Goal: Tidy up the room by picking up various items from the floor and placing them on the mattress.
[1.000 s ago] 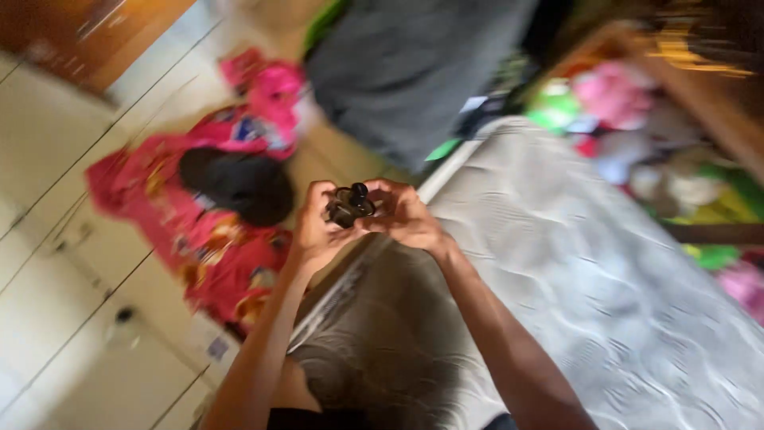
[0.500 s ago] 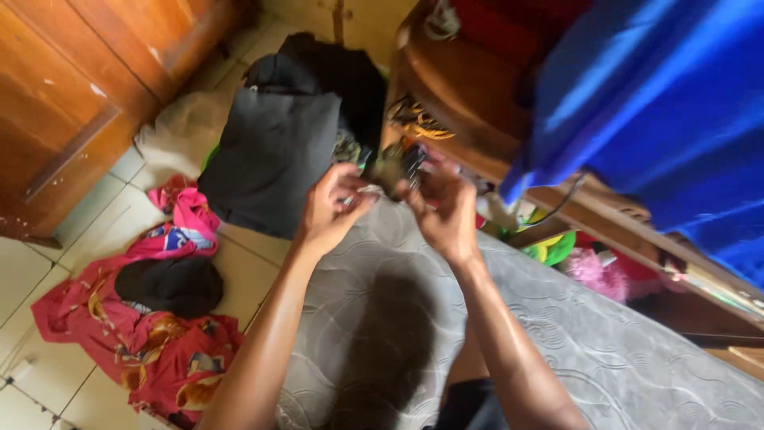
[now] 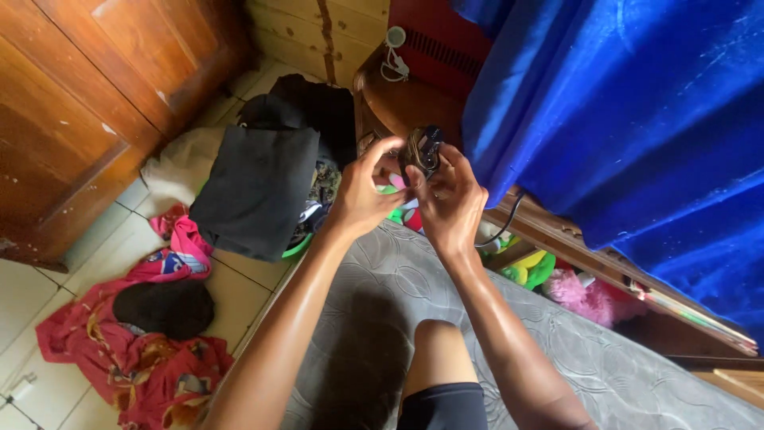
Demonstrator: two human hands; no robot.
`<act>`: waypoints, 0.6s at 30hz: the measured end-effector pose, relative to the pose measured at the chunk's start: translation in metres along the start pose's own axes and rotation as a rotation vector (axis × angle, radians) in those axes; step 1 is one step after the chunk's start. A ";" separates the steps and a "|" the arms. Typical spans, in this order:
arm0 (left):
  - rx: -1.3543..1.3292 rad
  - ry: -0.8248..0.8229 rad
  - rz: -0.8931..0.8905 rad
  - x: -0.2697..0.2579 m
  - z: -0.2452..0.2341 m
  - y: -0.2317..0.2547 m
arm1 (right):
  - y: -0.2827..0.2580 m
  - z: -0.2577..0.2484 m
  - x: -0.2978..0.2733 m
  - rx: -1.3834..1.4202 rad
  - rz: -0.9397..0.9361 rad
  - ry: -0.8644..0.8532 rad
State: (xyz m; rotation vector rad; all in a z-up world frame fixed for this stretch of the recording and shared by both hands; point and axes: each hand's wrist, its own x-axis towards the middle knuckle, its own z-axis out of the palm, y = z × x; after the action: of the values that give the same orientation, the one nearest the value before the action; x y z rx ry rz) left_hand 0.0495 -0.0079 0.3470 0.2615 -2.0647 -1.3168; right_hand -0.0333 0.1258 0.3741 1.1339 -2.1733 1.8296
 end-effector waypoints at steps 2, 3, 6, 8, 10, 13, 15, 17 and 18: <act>0.025 0.002 0.024 0.007 0.000 0.004 | 0.008 0.007 -0.001 0.034 -0.033 0.016; 0.014 0.007 0.021 0.014 -0.003 0.008 | 0.012 0.013 0.001 0.028 -0.066 0.046; 0.036 -0.013 0.079 0.034 -0.015 -0.012 | 0.035 0.034 0.008 0.190 -0.040 0.053; 0.063 -0.047 0.148 0.048 -0.024 -0.036 | 0.039 0.043 0.011 0.356 0.013 0.045; 0.142 -0.106 0.359 0.064 -0.023 -0.059 | 0.032 0.038 0.018 0.369 0.066 -0.071; 0.127 -0.223 0.307 0.088 -0.019 -0.067 | 0.043 0.037 0.023 0.267 0.199 -0.075; 0.115 -0.262 0.291 0.104 -0.015 -0.071 | 0.057 0.041 0.019 0.245 0.112 -0.051; 0.097 -0.287 0.271 0.119 -0.003 -0.073 | 0.063 0.039 0.015 0.215 0.023 -0.049; 0.103 -0.298 0.281 0.127 0.004 -0.073 | 0.062 0.038 0.014 0.093 0.049 0.058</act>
State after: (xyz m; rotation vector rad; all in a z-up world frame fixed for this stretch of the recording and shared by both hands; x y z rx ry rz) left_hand -0.0619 -0.1024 0.3365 -0.1877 -2.3184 -1.1327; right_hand -0.0644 0.0866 0.3200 1.0380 -2.1234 1.9774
